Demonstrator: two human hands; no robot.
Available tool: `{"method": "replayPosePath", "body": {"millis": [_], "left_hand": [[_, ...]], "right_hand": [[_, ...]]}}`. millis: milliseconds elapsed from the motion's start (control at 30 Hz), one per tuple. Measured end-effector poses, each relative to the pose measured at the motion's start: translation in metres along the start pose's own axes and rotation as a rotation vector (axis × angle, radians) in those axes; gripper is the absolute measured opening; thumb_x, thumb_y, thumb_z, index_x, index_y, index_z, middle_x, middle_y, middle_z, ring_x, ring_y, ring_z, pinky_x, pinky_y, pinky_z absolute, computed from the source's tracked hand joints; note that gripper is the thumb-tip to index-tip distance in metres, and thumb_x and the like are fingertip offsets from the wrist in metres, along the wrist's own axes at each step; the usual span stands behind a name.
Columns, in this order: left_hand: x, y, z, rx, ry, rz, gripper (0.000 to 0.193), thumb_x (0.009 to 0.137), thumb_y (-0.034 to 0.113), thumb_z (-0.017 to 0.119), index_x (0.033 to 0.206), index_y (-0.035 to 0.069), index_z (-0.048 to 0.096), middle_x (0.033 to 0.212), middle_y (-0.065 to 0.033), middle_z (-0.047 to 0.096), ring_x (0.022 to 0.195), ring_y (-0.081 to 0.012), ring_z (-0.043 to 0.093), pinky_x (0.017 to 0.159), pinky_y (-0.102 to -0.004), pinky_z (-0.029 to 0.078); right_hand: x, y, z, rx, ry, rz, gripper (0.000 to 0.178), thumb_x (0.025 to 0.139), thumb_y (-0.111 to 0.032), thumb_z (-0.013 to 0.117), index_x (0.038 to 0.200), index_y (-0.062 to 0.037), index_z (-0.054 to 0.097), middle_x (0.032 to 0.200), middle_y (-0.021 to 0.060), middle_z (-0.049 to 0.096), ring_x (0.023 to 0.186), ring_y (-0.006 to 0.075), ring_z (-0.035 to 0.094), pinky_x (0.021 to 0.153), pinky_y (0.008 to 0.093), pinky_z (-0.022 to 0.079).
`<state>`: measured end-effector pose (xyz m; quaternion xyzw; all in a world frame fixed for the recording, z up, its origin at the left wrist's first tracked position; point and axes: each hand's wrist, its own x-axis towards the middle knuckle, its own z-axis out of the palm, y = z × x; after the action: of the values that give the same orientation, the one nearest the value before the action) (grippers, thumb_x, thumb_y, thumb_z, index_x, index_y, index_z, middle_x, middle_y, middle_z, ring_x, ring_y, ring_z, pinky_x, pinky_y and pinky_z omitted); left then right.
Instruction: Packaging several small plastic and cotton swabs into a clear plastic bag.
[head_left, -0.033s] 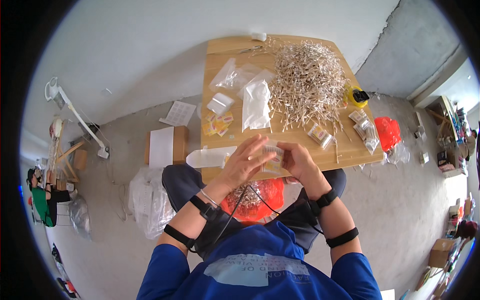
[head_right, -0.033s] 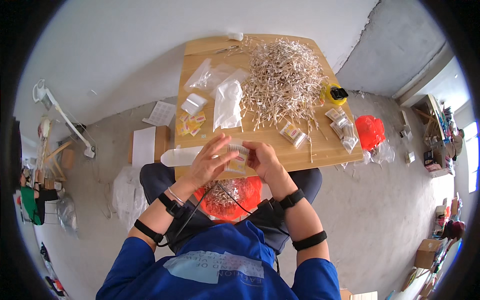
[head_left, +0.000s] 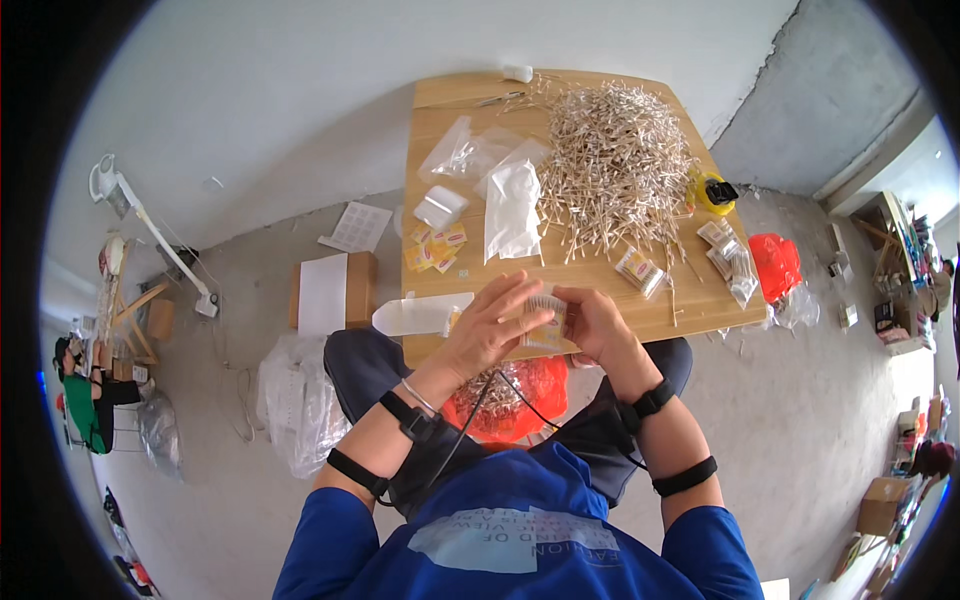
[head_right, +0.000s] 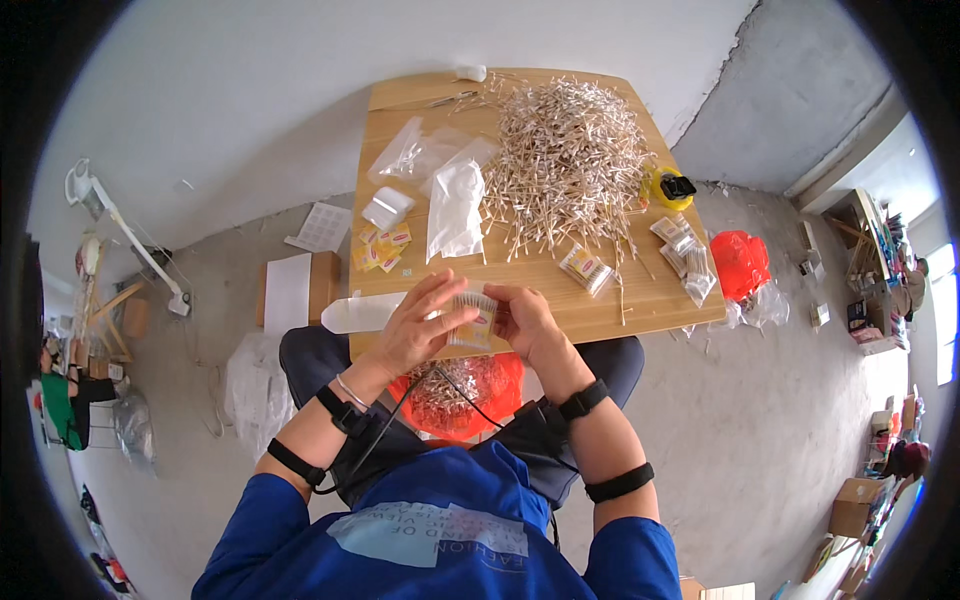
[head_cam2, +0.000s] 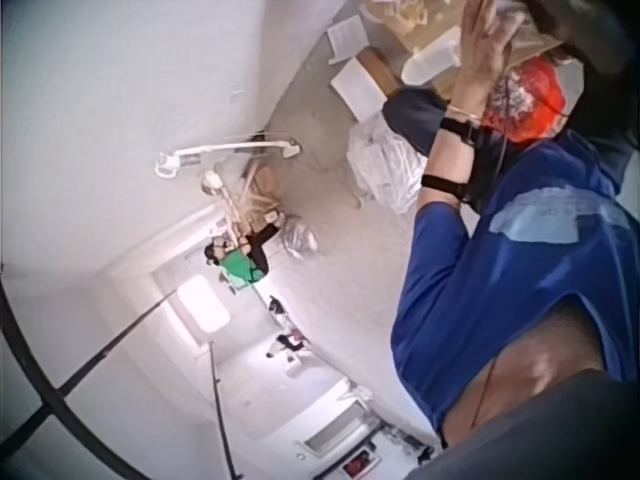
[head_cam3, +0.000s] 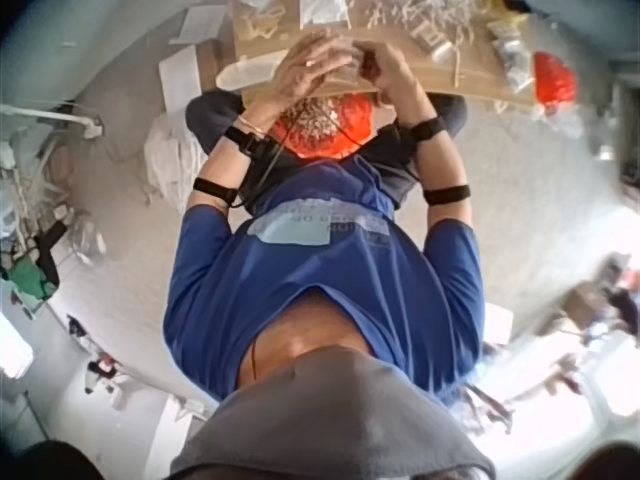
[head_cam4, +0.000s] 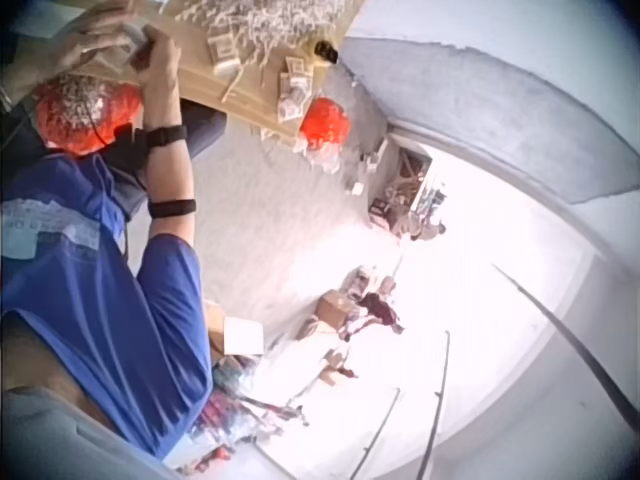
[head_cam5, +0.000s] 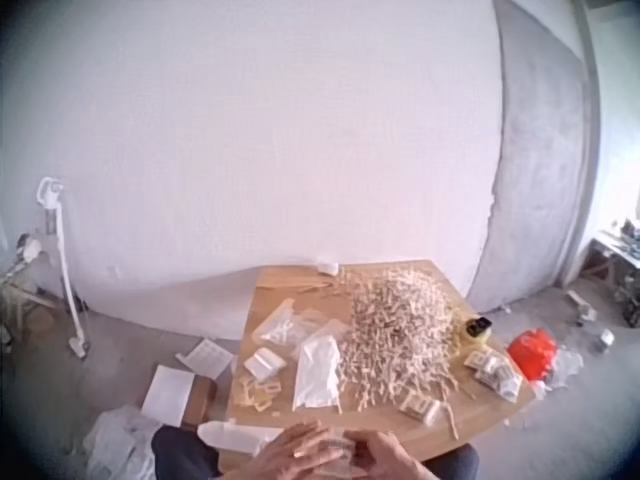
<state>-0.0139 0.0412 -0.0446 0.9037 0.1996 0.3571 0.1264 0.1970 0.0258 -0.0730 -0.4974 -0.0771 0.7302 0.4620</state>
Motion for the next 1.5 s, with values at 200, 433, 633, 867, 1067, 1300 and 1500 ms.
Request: {"method": "replayPosePath", "body": {"millis": [200,433,633,867,1067,1300,1500], "left_hand": [[0.004,0.011,-0.003,-0.327,0.057,-0.231,0.03,0.077,0.005,0.075,0.106,0.012,0.068,0.103,-0.006,0.07,0.108,-0.0247,0.064,0.106,-0.0423,0.041],[0.015,0.031,-0.02,-0.702,0.066,-0.693,0.025,0.083,0.016,0.076,0.103,0.004,0.068,0.093,-0.0079,0.072,0.09,-0.0176,0.067,0.101,-0.0359,0.044],[0.018,0.032,-0.019,-0.367,0.159,-0.344,0.025,0.079,0.01,0.077,0.102,0.01,0.069,0.093,-0.0072,0.07,0.089,-0.0272,0.068,0.088,-0.0374,0.051],[0.027,0.043,-0.03,-0.353,0.243,-0.212,0.024,0.077,0.013,0.078,0.098,0.007,0.067,0.092,-0.0046,0.07,0.088,-0.0249,0.067,0.099,-0.0454,0.047],[0.031,0.049,-0.038,-0.365,0.264,-0.145,0.024,0.078,0.014,0.077,0.098,0.007,0.066,0.091,-0.0034,0.069,0.087,-0.0242,0.066,0.099,-0.0448,0.047],[0.035,0.054,-0.039,-0.428,0.302,-0.165,0.024,0.077,0.013,0.079,0.097,0.008,0.066,0.093,-0.0026,0.069,0.088,-0.0213,0.065,0.096,-0.0432,0.047],[0.037,0.055,-0.042,-0.383,0.321,-0.03,0.026,0.075,0.011,0.08,0.097,0.008,0.066,0.09,-0.0024,0.068,0.087,-0.0189,0.066,0.097,-0.0448,0.046]], "right_hand": [[-0.025,0.005,0.003,-0.093,-0.008,-0.114,0.02,0.089,-0.011,0.057,0.106,-0.0016,0.062,0.091,0.0063,0.066,0.073,0.015,0.061,0.065,0.0282,0.05],[-0.064,0.001,0.009,-0.526,-0.33,-0.683,0.051,0.079,-0.009,0.072,0.128,-0.0044,0.058,0.122,0.0058,0.062,0.11,0.0153,0.054,0.098,0.0309,0.038],[-0.077,-0.001,0.024,-0.64,-0.313,-0.867,0.036,0.077,-0.013,0.079,0.11,-0.0047,0.068,0.108,0.007,0.067,0.106,0.0188,0.057,0.096,0.0337,0.041],[-0.088,-0.007,0.026,-0.664,-0.373,-1.006,0.027,0.08,-0.004,0.075,0.106,-0.0041,0.07,0.105,0.0066,0.062,0.094,0.0139,0.058,0.075,0.0257,0.049],[-0.093,-0.015,0.028,-0.718,-0.433,-1.137,0.026,0.077,-0.004,0.076,0.102,-0.0024,0.07,0.099,0.0073,0.063,0.094,0.0192,0.057,0.083,0.0316,0.046],[-0.1,-0.018,0.031,-0.695,-0.41,-1.146,0.025,0.076,-0.006,0.077,0.1,-0.001,0.07,0.096,0.0068,0.064,0.094,0.0204,0.056,0.083,0.0332,0.045],[-0.108,-0.022,0.037,-0.719,-0.443,-1.216,0.027,0.074,-0.012,0.08,0.096,-0.001,0.071,0.094,0.0074,0.067,0.094,0.0218,0.054,0.083,0.0343,0.045]]}}
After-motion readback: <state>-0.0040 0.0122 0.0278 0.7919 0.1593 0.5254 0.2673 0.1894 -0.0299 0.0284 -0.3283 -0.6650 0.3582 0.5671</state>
